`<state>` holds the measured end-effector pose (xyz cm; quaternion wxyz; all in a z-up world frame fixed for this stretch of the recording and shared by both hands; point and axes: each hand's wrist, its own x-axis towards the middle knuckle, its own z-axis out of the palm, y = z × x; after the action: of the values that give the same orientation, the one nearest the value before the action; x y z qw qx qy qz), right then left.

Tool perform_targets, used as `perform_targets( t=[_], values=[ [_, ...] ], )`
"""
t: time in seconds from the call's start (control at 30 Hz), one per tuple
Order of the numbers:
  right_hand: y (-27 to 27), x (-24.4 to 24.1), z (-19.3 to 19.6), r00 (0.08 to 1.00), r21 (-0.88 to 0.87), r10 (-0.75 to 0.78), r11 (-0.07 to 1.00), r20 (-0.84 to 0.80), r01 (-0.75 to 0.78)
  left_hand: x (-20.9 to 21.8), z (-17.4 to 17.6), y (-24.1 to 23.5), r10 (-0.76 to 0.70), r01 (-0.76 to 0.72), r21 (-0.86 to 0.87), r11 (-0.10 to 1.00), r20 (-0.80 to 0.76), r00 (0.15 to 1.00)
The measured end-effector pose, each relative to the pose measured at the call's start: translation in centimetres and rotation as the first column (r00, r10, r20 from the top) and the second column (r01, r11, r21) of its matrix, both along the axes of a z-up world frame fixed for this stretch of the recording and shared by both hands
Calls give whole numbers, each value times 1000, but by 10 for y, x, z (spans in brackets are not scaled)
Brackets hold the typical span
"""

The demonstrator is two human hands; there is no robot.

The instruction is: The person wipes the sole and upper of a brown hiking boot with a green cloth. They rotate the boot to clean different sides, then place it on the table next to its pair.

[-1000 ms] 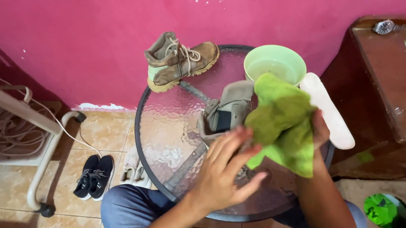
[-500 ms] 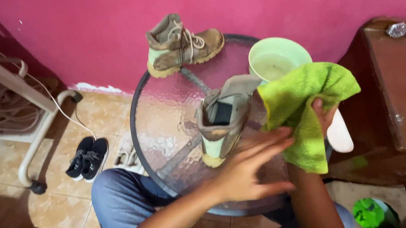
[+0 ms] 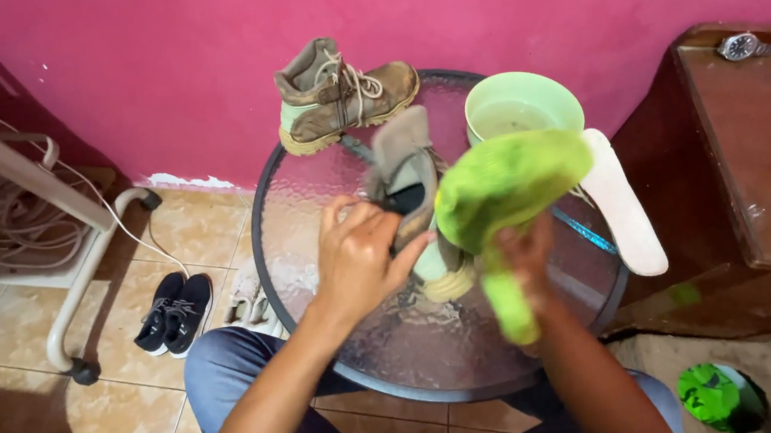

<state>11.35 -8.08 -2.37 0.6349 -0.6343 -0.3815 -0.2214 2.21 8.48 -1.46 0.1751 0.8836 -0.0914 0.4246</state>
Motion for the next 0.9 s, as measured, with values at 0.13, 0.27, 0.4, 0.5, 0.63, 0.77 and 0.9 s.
perform_targets(
  t=[0.13,0.27,0.4,0.5,0.63,0.77,0.9],
  values=[
    [-3,-1,-49,954,-352,67,935,293,42,17,-24,4,2,-22,-271,962,-72,997],
    [-3,9,-84,854,-360,-74,885,516,295,14,-19,0,35,-73,-468,881,-88,995],
    [1,-11,-32,907,-37,-113,989,405,140,5,-5,4,-31,-43,-651,758,-101,994],
    [-14,38,-86,906,47,-204,978,371,201,12,-12,2,-53,-18,-642,766,-90,994],
    [-13,10,-63,990,266,-15,963,-139,52,7,15,-19,-69,21,-610,792,-55,996],
    [-18,1,-23,988,-68,-147,986,54,151,10,8,-24,-152,72,-545,835,-103,983],
    [-10,14,-46,994,-480,-113,871,11,105,8,4,-31,-251,179,-400,899,-134,959]
  ],
)
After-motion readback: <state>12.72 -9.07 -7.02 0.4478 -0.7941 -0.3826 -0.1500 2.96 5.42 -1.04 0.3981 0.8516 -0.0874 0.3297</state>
